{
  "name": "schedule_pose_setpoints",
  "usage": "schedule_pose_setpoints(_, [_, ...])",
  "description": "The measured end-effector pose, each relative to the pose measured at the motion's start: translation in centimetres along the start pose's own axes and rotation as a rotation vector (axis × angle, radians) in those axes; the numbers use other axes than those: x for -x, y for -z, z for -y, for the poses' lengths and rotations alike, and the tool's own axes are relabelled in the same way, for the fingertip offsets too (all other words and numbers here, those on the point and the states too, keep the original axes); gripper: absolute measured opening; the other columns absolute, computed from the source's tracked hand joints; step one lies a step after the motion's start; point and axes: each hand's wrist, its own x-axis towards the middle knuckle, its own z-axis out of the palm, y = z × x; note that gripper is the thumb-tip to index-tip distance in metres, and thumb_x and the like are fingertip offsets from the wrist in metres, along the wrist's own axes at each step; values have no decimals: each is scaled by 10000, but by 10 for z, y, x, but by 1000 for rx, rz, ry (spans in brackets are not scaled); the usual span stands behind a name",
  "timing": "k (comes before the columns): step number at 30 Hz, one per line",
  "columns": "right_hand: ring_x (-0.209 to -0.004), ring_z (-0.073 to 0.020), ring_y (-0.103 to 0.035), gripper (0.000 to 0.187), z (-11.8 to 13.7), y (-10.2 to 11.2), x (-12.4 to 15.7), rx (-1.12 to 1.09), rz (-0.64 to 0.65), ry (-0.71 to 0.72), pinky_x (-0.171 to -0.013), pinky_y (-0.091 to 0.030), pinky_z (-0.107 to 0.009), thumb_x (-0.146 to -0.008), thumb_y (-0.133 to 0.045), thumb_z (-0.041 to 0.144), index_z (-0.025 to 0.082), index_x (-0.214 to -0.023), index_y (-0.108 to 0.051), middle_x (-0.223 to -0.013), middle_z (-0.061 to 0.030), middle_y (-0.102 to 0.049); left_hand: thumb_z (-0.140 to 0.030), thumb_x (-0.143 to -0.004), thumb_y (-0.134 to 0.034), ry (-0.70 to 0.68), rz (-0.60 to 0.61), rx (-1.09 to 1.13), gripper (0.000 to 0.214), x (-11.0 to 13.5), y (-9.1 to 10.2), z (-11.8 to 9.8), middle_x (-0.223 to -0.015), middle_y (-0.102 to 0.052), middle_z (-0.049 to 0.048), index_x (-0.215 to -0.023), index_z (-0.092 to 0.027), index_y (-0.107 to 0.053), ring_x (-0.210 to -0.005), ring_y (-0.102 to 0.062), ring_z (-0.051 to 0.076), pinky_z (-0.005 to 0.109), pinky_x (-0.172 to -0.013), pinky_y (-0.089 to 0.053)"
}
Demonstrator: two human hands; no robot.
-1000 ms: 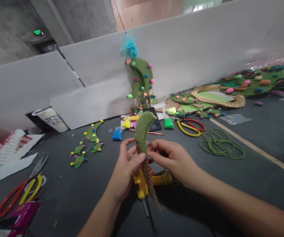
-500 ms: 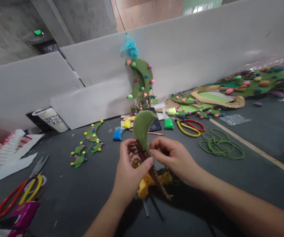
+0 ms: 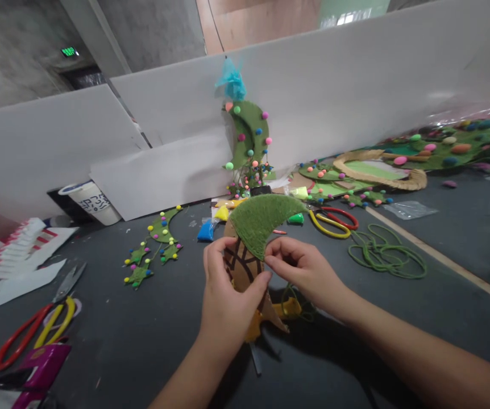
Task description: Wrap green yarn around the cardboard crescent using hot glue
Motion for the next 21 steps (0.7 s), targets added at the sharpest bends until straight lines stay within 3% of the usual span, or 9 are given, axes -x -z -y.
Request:
schedule_pose_setpoints(5, [-578,-112,-456,91,2,1,2,37,4,40,-547,-369,-222,-816,-523,221,196,-732,-544,-626,36,-505,-215,-659,-767,-8,36,-184,484,-4,1,2,-1020,-597,41,-1062,-246,-501,-929,-594,216,321,-778,-463])
schedule_pose_setpoints(10, [-550,-103,-467,94,9,4,5,86,60,97,-522,-367,-213,-844,-541,241,193,-769,-570,-635,32,-537,-196,-718,-713,205,355,126,410,-9,8,0,-1160,-619,60,-1067,-243,-502,-982,-622,211,308,-780,-491])
schedule_pose_setpoints(12, [-552,-101,-478,95,11,5,6,74,73,99,-522,-380,-209,-852,-542,243,193,-778,-575,-648,27,-554,-182,-723,-694,292,424,240,424,-9,9,-1,-1139,-644,63,-1104,-241,-519,-959,-642,216,304,-764,-498])
schedule_pose_setpoints(16, [-549,-96,-495,93,13,5,6,31,102,88,-512,-397,-198,-849,-540,225,194,-764,-563,-656,27,-562,-170,-707,-660,387,418,399,487,-5,9,0,-1055,-687,47,-1172,-238,-535,-902,-669,215,301,-752,-505])
schedule_pose_setpoints(21, [-542,-92,-471,95,14,4,6,66,65,105,-498,-369,-190,-830,-551,192,194,-736,-552,-635,34,-549,-177,-680,-656,422,422,436,532,-3,11,3,-946,-711,43,-1201,-216,-555,-877,-672,226,261,-659,-489])
